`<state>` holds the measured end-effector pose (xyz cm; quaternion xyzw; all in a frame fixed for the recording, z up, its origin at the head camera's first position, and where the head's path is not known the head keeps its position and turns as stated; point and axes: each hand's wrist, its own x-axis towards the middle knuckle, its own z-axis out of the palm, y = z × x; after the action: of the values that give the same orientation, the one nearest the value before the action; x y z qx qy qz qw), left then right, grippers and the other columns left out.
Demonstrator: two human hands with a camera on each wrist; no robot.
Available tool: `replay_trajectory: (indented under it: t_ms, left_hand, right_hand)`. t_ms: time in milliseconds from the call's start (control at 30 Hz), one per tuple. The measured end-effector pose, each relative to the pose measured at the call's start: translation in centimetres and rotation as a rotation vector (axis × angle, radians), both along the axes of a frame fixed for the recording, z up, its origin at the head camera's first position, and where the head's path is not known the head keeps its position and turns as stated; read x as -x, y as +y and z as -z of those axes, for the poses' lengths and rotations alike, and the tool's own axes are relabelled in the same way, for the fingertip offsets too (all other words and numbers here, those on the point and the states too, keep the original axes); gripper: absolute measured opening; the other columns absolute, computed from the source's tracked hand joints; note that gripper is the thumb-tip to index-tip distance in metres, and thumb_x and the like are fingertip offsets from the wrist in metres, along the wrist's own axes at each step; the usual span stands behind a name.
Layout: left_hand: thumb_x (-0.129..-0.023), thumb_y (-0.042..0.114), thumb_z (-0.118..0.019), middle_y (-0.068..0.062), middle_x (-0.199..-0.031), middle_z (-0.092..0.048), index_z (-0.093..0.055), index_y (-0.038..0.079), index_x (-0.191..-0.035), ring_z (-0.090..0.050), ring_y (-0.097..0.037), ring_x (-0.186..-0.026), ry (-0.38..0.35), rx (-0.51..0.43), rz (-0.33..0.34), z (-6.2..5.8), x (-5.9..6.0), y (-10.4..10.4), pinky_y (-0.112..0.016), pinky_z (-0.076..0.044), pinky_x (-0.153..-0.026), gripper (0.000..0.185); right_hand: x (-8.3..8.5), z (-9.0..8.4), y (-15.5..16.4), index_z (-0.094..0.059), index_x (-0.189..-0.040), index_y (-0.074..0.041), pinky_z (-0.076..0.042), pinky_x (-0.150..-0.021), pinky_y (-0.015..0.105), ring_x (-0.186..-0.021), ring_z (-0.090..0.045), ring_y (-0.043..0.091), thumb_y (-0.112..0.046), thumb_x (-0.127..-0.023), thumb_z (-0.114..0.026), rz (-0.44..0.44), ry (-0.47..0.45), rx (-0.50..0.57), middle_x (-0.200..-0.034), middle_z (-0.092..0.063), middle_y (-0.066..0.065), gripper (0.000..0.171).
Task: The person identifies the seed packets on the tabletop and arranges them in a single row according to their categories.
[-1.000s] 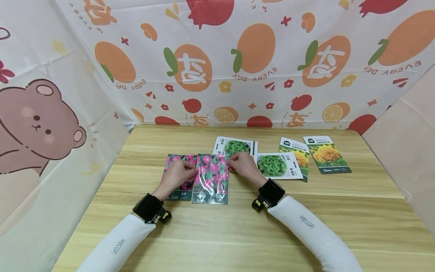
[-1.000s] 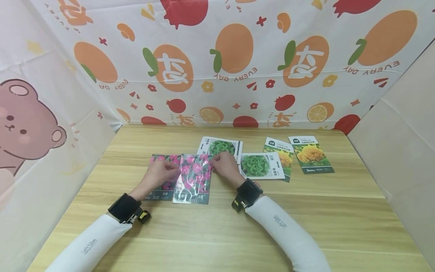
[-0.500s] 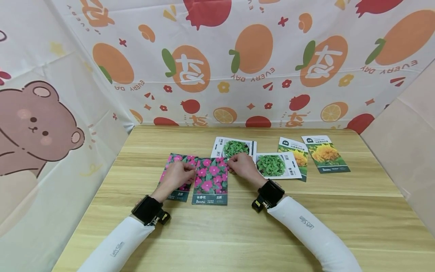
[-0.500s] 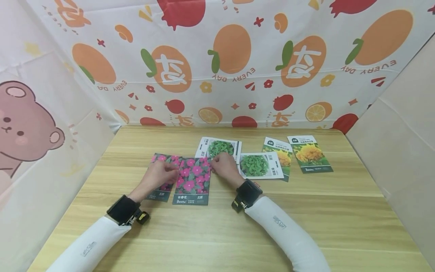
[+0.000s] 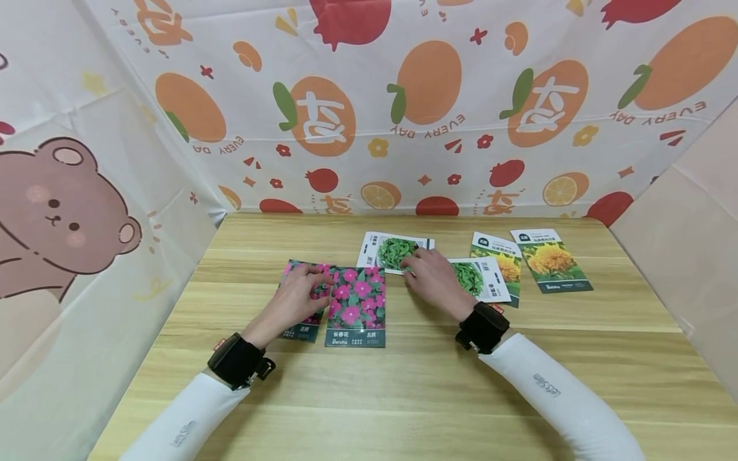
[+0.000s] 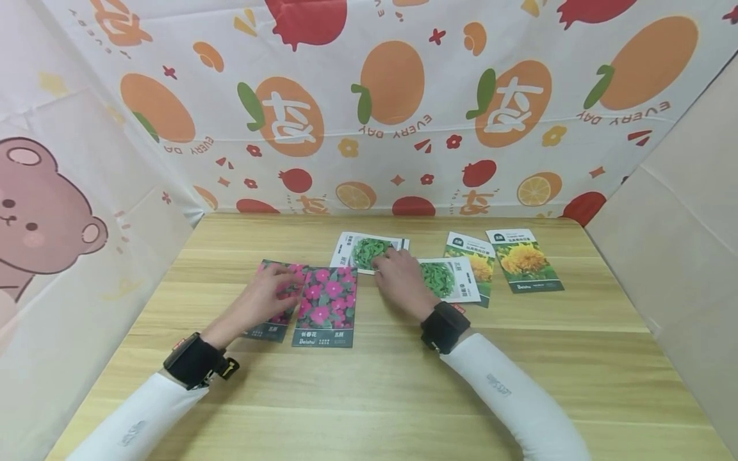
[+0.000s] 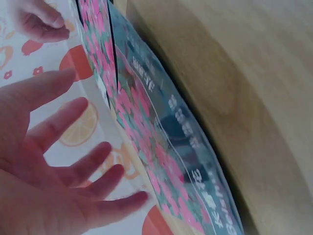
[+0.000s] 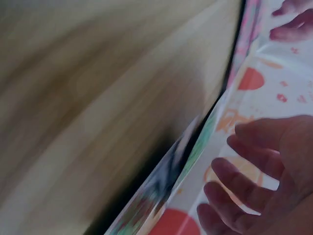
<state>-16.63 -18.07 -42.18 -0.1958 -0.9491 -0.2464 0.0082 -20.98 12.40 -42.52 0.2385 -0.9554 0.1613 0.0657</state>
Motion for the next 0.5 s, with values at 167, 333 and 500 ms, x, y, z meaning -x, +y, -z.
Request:
replay_trajectory:
  t_ms: [167,333,500]
  left_hand:
    - [-0.091,0.020,-0.080,-0.029,-0.134,-0.057,-0.065,0.004,-0.138,-0.057,-0.045,-0.121,-0.076,0.076,0.000,-0.2,-0.3,-0.2,-0.063,-0.049,-0.098,0.052]
    - [-0.093,0.021,-0.078,-0.030,-0.136,-0.056,-0.062,0.004,-0.141,-0.059,-0.047,-0.120,-0.102,0.102,-0.001,-0.3,-0.5,-0.1,-0.063,-0.049,-0.099,0.054]
    - [-0.093,0.021,-0.078,-0.028,-0.134,-0.059,-0.064,0.003,-0.139,-0.060,-0.043,-0.119,-0.088,0.133,0.016,-0.3,-0.6,0.2,-0.060,-0.052,-0.097,0.051]
  right_hand:
    - [0.2,0.7,1.4,-0.073,-0.128,-0.010,-0.049,-0.102,0.058,-0.129,-0.054,0.042,-0.018,-0.101,-0.069,-0.001,-0.010,-0.080,-0.137,-0.062,0.019,0.028]
    - [0.4,0.9,1.8,-0.072,-0.131,-0.009,-0.047,-0.105,0.059,-0.130,-0.053,0.044,-0.019,-0.102,-0.068,-0.007,-0.016,-0.074,-0.138,-0.061,0.020,0.031]
    - [0.5,1.0,1.8,-0.071,-0.133,-0.009,-0.047,-0.105,0.059,-0.130,-0.053,0.043,-0.020,-0.102,-0.069,-0.016,-0.008,-0.064,-0.138,-0.061,0.021,0.033]
